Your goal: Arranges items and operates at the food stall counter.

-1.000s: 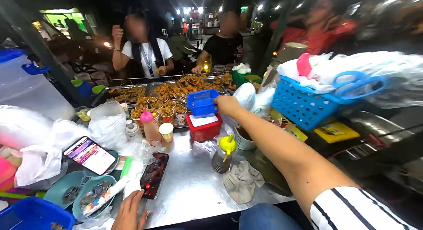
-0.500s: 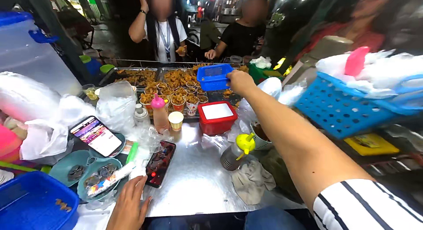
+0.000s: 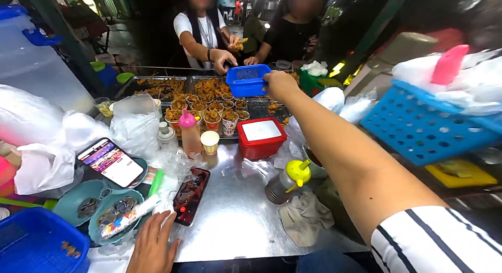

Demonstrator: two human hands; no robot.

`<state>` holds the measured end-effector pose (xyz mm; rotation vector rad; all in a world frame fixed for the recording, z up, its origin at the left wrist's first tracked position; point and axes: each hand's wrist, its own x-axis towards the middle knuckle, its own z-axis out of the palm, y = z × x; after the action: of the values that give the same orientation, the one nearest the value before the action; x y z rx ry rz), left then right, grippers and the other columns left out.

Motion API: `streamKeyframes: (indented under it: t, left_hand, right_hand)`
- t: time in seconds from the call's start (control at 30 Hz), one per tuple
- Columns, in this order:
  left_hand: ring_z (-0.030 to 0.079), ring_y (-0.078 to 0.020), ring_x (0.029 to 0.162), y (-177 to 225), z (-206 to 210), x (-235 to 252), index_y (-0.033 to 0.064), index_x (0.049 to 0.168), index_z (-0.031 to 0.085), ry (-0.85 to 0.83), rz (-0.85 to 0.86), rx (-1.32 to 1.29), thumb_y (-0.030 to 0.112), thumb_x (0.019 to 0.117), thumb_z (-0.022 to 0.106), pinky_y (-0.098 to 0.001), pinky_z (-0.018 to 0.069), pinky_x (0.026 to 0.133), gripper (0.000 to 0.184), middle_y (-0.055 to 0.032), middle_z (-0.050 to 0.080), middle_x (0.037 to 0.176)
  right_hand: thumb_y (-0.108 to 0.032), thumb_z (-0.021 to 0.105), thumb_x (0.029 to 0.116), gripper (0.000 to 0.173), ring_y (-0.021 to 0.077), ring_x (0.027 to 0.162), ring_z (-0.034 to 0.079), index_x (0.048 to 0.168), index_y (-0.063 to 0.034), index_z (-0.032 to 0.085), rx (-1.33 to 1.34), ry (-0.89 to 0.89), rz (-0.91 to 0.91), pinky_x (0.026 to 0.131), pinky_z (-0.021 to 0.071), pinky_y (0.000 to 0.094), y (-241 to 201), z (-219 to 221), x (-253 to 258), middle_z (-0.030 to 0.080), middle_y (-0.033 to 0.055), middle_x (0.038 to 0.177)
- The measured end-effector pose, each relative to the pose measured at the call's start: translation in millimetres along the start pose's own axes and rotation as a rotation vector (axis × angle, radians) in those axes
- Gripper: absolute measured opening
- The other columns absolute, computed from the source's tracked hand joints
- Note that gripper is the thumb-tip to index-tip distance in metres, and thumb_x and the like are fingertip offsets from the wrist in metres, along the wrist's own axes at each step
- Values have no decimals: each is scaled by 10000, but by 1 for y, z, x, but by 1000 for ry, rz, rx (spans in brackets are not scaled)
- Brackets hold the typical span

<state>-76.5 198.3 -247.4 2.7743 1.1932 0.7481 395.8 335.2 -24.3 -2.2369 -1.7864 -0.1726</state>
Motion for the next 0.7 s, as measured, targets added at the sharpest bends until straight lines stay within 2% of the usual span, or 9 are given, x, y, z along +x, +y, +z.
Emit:
streamKeyframes:
  t: [0.3, 0.37, 0.43, 0.47, 0.53, 0.6, 0.63, 0.67, 0.7]
  left_hand:
    - [544, -580, 1226, 1, -2, -1, -40, 1304, 640, -26, -4, 3, 209, 837, 720, -684, 425, 1015, 535, -295, 606, 1329]
    - [525, -593, 1243, 2, -4, -1, -51, 1314, 631, -55, -18, -18, 184, 841, 739, -698, 411, 1021, 540, -311, 591, 1345]
    - [509, -606, 1250, 2, -5, 0, -56, 1326, 622, -80, -34, -34, 167, 845, 747, -710, 400, 1020, 545, -325, 573, 1360]
    - [505, -610, 1250, 2, -5, 0, -57, 1329, 619, -85, -38, -38, 170, 846, 749, -710, 400, 1019, 549, -329, 569, 1364]
    - [495, -618, 1257, 1, -5, 0, -60, 1332, 617, -97, -50, -53, 175, 855, 752, -718, 391, 1023, 549, -335, 565, 1368]
    - [497, -618, 1254, 0, -4, -1, -64, 1322, 620, -92, -44, -56, 183, 851, 743, -722, 388, 1021, 545, -339, 568, 1360]
    - [498, -622, 1251, 0, -4, -1, -69, 1316, 622, -90, -40, -60, 179, 850, 740, -728, 387, 1019, 541, -343, 567, 1357]
    - [495, -623, 1255, 2, -5, -1, -71, 1320, 619, -100, -43, -64, 178, 851, 733, -733, 381, 1021, 543, -346, 563, 1363]
    - [476, -624, 1280, 4, -9, 0, -74, 1338, 607, -135, -63, -77, 175, 864, 722, -739, 363, 1039, 547, -351, 547, 1385]
  right_hand:
    - [-91, 633, 999, 329, 476, 1254, 580, 1313, 8, 634, 56, -3, 22, 1002, 465, 667, -10, 11, 7, 598, 266, 1358]
    - [-104, 680, 978, 426, 493, 1274, 555, 1377, 8, 577, 92, 58, 17, 996, 480, 652, -17, 15, 9, 511, 278, 1450]
    - [-141, 754, 931, 651, 523, 1320, 499, 1493, -9, 455, 120, 88, -10, 983, 499, 639, -35, 11, 3, 324, 289, 1595]
    - [-182, 777, 918, 710, 523, 1321, 493, 1517, -16, 434, 138, 85, -62, 983, 497, 634, -49, 4, -6, 310, 292, 1602]
    - [-268, 764, 932, 590, 462, 1218, 585, 1422, -17, 550, 165, -5, -263, 961, 517, 613, -85, -19, -45, 513, 278, 1429]
    - [-284, 743, 948, 350, 319, 979, 697, 1217, -63, 709, 172, -202, -578, 836, 570, 537, -122, -50, -111, 709, 173, 1098]
    - [-275, 722, 966, 268, 254, 894, 694, 1155, -84, 727, 174, -359, -745, 772, 562, 478, -137, -70, -149, 721, 114, 991]
    - [-234, 674, 996, 228, 248, 896, 691, 1160, -83, 720, 167, -497, -875, 764, 547, 466, -145, -88, -188, 717, 101, 979]
    - [-210, 608, 1030, 210, 216, 901, 689, 1169, -95, 717, 164, -533, -950, 757, 538, 428, -143, -94, -227, 715, 76, 973]
